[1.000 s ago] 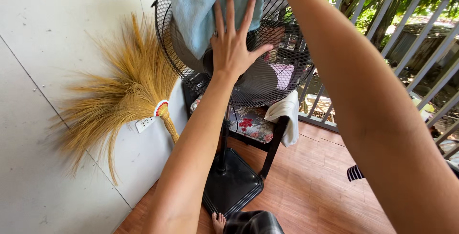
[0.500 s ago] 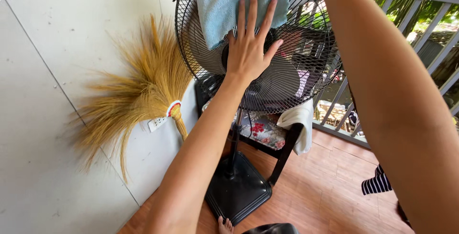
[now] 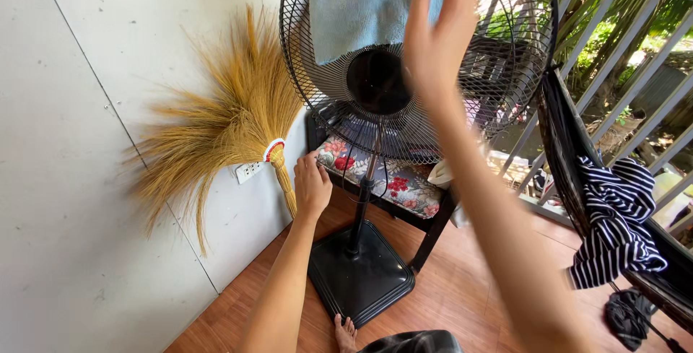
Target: The person disassembles a standing fan on a balcony by removing the front grille and the fan blades. They then use a blue cloth to wipe the fan blades and the interior of the grille before reassembling the fan.
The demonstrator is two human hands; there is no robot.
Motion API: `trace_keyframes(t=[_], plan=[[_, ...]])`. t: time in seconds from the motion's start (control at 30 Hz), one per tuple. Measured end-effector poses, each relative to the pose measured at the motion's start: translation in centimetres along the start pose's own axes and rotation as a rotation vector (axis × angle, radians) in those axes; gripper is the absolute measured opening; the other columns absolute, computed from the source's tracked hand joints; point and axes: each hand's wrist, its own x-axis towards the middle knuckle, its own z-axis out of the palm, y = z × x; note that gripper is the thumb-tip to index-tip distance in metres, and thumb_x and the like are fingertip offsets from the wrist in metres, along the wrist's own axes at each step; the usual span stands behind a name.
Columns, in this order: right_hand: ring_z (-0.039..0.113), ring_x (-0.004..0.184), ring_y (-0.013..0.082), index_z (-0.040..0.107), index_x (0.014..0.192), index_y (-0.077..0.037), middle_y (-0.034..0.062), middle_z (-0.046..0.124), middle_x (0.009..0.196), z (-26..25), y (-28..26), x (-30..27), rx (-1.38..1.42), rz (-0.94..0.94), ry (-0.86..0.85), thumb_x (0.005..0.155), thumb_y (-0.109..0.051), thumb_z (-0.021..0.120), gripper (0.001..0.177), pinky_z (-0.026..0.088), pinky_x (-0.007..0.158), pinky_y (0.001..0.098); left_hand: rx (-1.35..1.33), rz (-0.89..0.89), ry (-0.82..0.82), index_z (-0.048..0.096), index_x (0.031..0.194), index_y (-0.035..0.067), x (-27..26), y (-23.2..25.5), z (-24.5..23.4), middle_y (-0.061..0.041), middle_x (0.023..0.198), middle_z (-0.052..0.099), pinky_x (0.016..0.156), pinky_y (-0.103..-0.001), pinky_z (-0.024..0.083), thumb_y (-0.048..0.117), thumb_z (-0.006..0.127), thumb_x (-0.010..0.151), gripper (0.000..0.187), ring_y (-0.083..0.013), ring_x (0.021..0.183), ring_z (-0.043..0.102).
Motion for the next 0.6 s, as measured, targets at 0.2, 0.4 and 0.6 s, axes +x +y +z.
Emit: trace_keyframes(t=[0.2,0.4,0.6], plan=[[0.061,0.072,0.021,0.068,0.096,-0.005,0.0088,0.062,0.077,2.5,-5.0,-24.6,0.92,1.496,-0.02,0.098,-0.006,0.048,0.021,0.055,0.073,0.0373,-0.475,-0.178,0.023,0.057,0.131,0.005,3.5,-3.1,3.1,-0.016,0.111,0.069,0.093,-0.043,0.053,0.007,0.056,0.097,0.035,-0.0326,0.104,0.067],[0.06,0.111,0.0226,0.063,0.132,-0.006,0.0087,0.067,0.119,7.6,0.4,-35.2,1.196,2.135,0.12,0.102,-0.018,0.04,0.04,0.046,0.106,0.0385,-0.017,0.076,0.041,0.054,0.142,0.002,7.0,-2.0,2.5,-0.018,0.126,0.064,0.101,-0.046,0.046,0.001,0.065,0.085,0.058,-0.0369,0.119,0.057],[0.057,0.128,0.0283,0.06,0.137,-0.003,0.0181,0.064,0.133,12.2,3.3,-36.0,1.443,2.095,0.402,0.102,-0.027,0.031,0.051,0.042,0.112,0.0446,0.42,0.125,0.059,0.052,0.146,0.006,8.0,-1.9,2.5,-0.01,0.129,0.062,0.103,-0.044,0.042,0.016,0.068,0.087,0.062,-0.0285,0.125,0.053]])
